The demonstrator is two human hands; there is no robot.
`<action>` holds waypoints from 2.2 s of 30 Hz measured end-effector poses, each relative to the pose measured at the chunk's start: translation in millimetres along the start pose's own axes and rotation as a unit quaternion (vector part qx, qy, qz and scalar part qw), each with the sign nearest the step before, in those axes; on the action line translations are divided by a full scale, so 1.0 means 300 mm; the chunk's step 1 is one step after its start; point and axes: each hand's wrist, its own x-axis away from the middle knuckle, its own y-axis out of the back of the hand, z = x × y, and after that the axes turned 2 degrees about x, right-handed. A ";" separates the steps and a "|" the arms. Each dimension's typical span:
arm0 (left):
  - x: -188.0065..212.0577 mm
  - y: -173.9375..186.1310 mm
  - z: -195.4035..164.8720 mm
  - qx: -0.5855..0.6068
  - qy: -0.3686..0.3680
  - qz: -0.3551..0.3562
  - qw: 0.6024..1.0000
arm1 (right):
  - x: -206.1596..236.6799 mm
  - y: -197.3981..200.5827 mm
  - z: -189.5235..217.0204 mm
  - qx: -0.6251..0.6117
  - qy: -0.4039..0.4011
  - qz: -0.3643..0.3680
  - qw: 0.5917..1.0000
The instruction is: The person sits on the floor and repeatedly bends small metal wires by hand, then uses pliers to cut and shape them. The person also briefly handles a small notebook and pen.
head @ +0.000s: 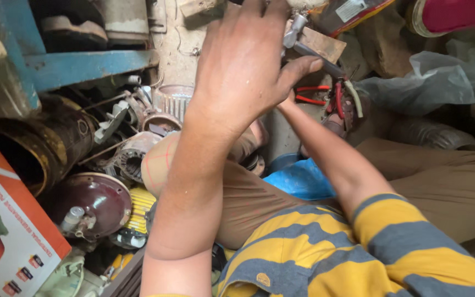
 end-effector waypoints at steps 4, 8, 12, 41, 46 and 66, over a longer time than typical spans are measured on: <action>0.025 -0.010 -0.037 0.000 -0.022 -0.001 1.000 | -0.042 -0.055 -0.007 -0.023 -0.077 -0.038 0.996; 0.033 -0.007 -0.030 -0.001 0.002 0.047 0.999 | -0.076 -0.053 -0.028 -0.041 -0.107 -0.062 0.992; 0.015 0.003 -0.032 -0.003 -0.030 0.026 0.999 | -0.054 -0.020 -0.104 -0.076 -0.062 -0.039 0.994; 0.528 -0.192 -0.744 0.404 -0.213 0.104 0.884 | 0.538 0.629 -0.826 -0.318 0.564 0.134 0.750; 0.556 -0.315 -0.737 0.421 -0.101 0.066 0.899 | 0.544 0.636 -0.849 -0.349 0.536 0.172 0.750; 0.406 -0.350 -0.665 0.230 -0.294 -0.116 0.920 | 0.493 0.712 -0.843 -0.363 0.450 -0.110 0.808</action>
